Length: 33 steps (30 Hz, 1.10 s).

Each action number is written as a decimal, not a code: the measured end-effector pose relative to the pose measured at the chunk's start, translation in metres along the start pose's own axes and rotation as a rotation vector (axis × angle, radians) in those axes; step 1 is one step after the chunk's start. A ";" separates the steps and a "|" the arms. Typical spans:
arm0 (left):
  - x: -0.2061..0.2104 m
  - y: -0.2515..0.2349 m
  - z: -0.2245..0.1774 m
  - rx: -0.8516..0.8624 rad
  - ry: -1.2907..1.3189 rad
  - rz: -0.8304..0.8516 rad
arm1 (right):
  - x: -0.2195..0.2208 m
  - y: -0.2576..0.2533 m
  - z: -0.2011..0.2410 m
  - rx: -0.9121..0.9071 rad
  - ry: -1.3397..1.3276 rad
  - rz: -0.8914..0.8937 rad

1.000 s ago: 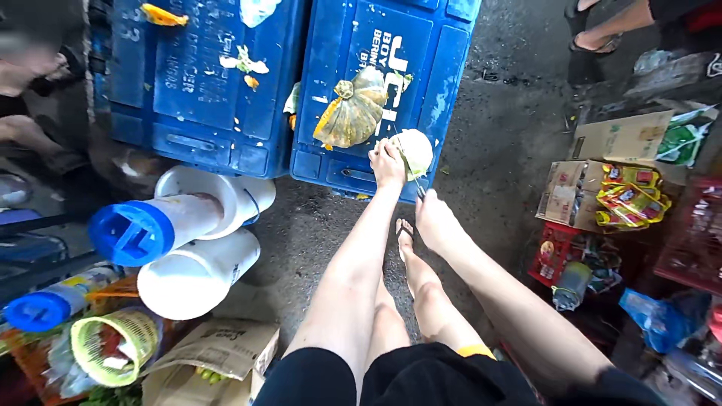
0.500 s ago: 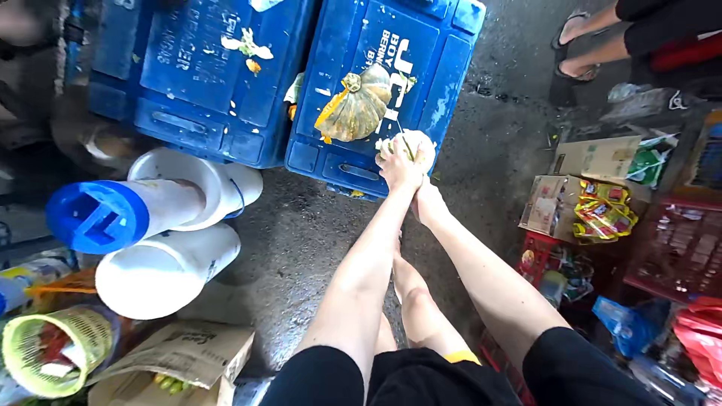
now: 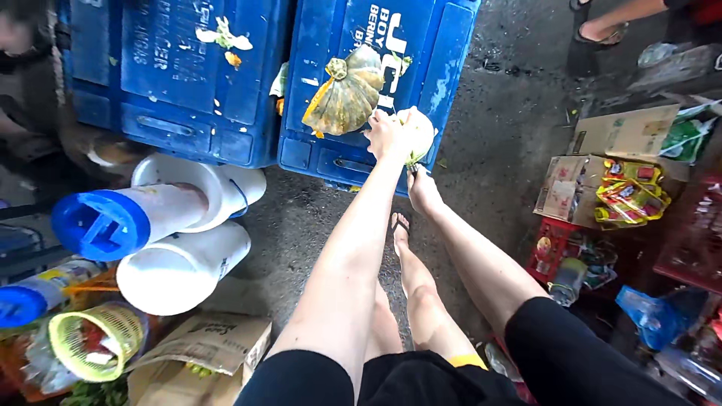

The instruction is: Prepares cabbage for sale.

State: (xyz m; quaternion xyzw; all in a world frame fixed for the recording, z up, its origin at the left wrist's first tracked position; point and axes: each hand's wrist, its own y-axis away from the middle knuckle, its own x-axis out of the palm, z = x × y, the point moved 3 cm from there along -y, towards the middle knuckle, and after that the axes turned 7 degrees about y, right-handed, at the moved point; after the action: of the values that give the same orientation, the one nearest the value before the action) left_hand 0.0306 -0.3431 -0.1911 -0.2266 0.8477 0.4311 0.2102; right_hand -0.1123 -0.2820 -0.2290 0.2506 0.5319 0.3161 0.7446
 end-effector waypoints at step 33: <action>0.005 0.053 0.111 0.328 0.545 0.067 | -0.062 -0.014 0.008 -0.175 -0.484 0.023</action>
State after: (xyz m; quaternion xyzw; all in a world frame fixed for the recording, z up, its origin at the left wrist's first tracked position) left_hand 0.0147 -0.2246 -0.2205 -0.2690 0.9379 0.2189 -0.0051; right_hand -0.1166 -0.3375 -0.1967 0.2598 0.3059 0.3001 0.8654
